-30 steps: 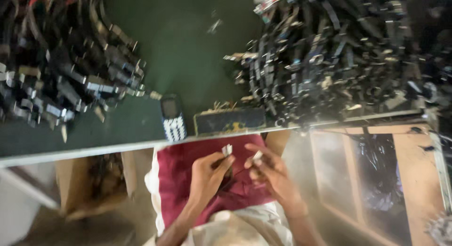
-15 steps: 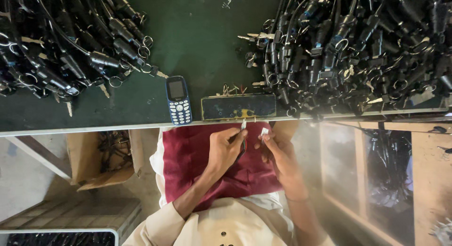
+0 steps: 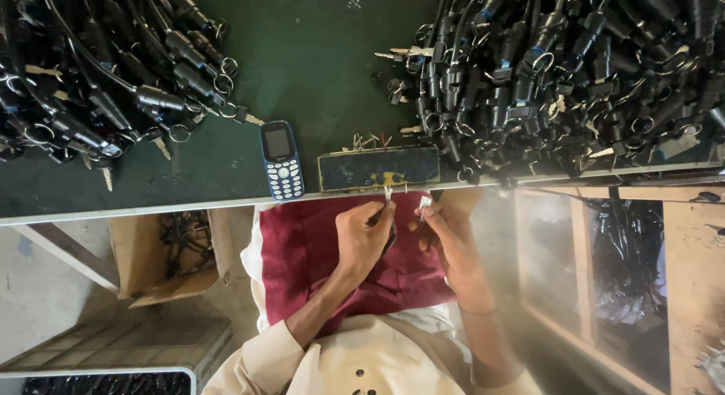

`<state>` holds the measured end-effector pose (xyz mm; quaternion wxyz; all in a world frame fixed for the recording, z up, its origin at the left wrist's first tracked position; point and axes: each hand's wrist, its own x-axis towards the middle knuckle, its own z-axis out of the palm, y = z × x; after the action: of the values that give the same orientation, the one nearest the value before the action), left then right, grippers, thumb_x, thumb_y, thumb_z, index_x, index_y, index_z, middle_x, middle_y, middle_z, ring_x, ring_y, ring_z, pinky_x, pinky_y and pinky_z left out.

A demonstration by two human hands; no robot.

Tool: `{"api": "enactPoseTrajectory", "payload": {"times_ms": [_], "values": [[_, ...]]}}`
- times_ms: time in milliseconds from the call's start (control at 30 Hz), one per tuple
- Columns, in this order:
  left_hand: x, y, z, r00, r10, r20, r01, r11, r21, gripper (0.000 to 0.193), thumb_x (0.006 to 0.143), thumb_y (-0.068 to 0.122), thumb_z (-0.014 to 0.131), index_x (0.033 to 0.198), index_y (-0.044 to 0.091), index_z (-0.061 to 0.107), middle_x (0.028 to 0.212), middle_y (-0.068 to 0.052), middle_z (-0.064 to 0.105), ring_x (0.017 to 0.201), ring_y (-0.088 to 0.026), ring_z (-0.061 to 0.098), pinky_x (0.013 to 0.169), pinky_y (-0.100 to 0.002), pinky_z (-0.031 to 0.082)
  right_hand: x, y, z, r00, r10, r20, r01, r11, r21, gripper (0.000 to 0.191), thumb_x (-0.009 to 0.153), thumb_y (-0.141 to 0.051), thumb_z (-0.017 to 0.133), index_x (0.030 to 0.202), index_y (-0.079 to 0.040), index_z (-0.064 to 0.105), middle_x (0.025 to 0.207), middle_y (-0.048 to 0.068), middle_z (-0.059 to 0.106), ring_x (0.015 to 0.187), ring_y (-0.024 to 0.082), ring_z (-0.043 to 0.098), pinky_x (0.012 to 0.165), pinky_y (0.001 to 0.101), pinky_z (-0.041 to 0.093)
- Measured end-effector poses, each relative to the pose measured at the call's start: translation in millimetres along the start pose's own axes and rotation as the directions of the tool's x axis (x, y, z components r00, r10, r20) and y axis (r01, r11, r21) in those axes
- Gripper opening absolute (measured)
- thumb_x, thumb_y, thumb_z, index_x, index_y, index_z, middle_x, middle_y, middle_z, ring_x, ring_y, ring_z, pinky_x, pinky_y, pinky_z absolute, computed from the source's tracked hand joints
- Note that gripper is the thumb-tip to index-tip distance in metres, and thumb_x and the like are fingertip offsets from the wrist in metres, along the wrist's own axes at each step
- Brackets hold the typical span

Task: The person sits at a workbench covered with black cable harnesses and joins wires by hand, twisting stripped wire ends together and fitting them into white plastic connectors. They attach completed connectors to a small board on the table and use a small handheld device that emits light while testing a connection.

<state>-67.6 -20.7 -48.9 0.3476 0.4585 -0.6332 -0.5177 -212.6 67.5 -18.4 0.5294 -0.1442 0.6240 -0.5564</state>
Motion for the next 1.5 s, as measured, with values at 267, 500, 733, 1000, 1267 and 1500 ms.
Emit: {"api": "enactPoseTrajectory", "payload": {"times_ms": [267,500,733,1000,1267,1500], "values": [[0.9,-14.8,8.8,0.882,0.469,-0.045,-0.433,0.844,0.316,0.016,0.089,0.0,0.073,0.081,0.004,0.059,0.071,-0.011,0.057,0.066,-0.032,0.057,0.06,-0.043,0.046,17.3,4.8,-7.0,0.996,-0.034,0.082,0.053,0.968,-0.246,0.019,0.098,-0.02,0.068,0.093,-0.001,0.069,0.075,0.001,0.06,0.062,0.007,0.054,0.054,0.0238,0.042],[-0.5,-21.6,5.5,0.838,0.546,0.013,-0.509,0.772,0.381,0.013,0.085,-0.002,0.074,0.096,-0.002,0.066,0.075,-0.011,0.06,0.069,-0.03,0.058,0.059,-0.041,0.048,40.0,17.9,-0.4,0.998,-0.006,0.055,0.019,0.97,-0.241,0.014,0.095,-0.017,0.071,0.094,-0.003,0.073,0.07,-0.002,0.06,0.056,0.005,0.05,0.049,0.0221,0.038],[1.5,-22.8,6.8,0.88,0.472,-0.055,-0.435,0.846,0.309,0.014,0.085,-0.004,0.07,0.098,-0.001,0.068,0.083,-0.012,0.066,0.074,-0.031,0.064,0.066,-0.041,0.052,55.4,26.2,-0.6,0.999,-0.028,0.035,0.036,0.963,-0.267,0.019,0.095,-0.02,0.072,0.092,-0.001,0.074,0.064,-0.001,0.06,0.05,0.006,0.05,0.045,0.0232,0.037],[3.9,-19.4,7.1,0.901,0.425,-0.084,-0.392,0.883,0.259,0.006,0.087,-0.004,0.069,0.091,0.001,0.067,0.083,-0.013,0.068,0.075,-0.033,0.065,0.066,-0.041,0.052,30.2,6.8,6.9,0.993,-0.066,0.095,0.09,0.958,-0.272,0.016,0.097,-0.017,0.07,0.097,-0.002,0.074,0.068,-0.003,0.06,0.054,0.004,0.051,0.046,0.0212,0.035],[6.3,-13.8,4.3,0.912,0.404,-0.066,-0.38,0.896,0.23,0.009,0.09,0.0,0.07,0.083,0.003,0.064,0.076,-0.012,0.065,0.069,-0.033,0.062,0.063,-0.042,0.049,32.6,9.4,8.6,0.996,-0.033,0.088,0.052,0.974,-0.22,0.018,0.098,-0.018,0.068,0.098,-0.001,0.074,0.071,-0.002,0.063,0.055,0.004,0.052,0.047,0.0211,0.039],[5.7,-10.7,3.3,0.923,0.381,-0.06,-0.362,0.908,0.212,0.011,0.092,0.002,0.07,0.083,0.002,0.063,0.074,-0.013,0.062,0.068,-0.033,0.061,0.061,-0.043,0.047,54.5,25.4,2.5,0.998,-0.045,0.053,0.056,0.971,-0.232,0.028,0.1,-0.025,0.069,0.092,0.002,0.071,0.067,0.0,0.062,0.05,0.007,0.051,0.044,0.0231,0.037]]}}
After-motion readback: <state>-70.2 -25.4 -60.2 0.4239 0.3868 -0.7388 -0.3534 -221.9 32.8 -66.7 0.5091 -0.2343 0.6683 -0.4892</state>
